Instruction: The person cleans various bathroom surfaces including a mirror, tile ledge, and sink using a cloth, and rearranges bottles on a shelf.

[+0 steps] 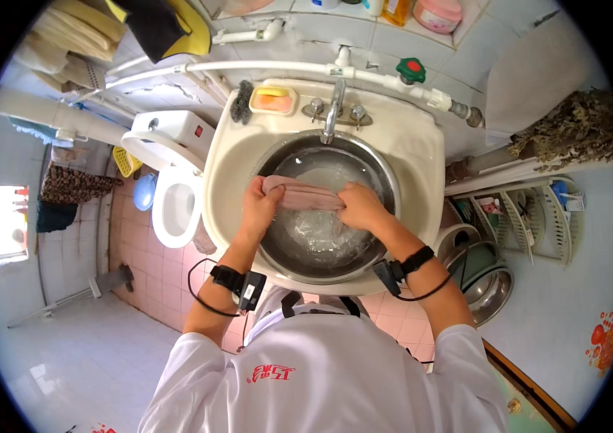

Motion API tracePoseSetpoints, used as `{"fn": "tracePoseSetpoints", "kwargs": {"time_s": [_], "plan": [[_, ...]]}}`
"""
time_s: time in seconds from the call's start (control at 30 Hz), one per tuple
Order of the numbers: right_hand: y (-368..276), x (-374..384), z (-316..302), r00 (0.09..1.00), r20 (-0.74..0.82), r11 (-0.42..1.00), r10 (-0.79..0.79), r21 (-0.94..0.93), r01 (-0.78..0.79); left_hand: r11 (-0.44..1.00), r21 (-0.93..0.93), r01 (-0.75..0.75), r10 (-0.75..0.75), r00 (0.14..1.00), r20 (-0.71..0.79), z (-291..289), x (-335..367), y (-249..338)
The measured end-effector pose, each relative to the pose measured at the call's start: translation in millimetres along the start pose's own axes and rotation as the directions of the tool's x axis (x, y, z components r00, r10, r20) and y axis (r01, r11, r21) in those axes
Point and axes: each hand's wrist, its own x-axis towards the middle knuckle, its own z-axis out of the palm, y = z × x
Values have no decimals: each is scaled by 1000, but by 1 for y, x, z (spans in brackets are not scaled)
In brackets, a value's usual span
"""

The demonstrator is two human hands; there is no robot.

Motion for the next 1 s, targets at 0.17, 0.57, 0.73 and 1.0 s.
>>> {"fn": "tracePoseSetpoints", "kwargs": {"time_s": [0.17, 0.57, 0.73, 1.0], "plan": [[-43, -3, -31, 1000, -14, 912, 0, 411, 6, 769, 533, -353, 365, 927, 88, 19, -25, -3], [-44, -22, 90, 858, 111, 244, 501, 934, -263, 358, 806, -471, 176, 882, 438, 69, 22, -94], [-60, -14, 127, 602, 659, -634, 451, 711, -304, 555, 723, -412, 140, 903, 407, 75, -3, -48], [-57, 20, 161, 990, -136, -638, 40, 759, 130, 937, 279, -209, 113, 939, 325, 96, -76, 9]]}}
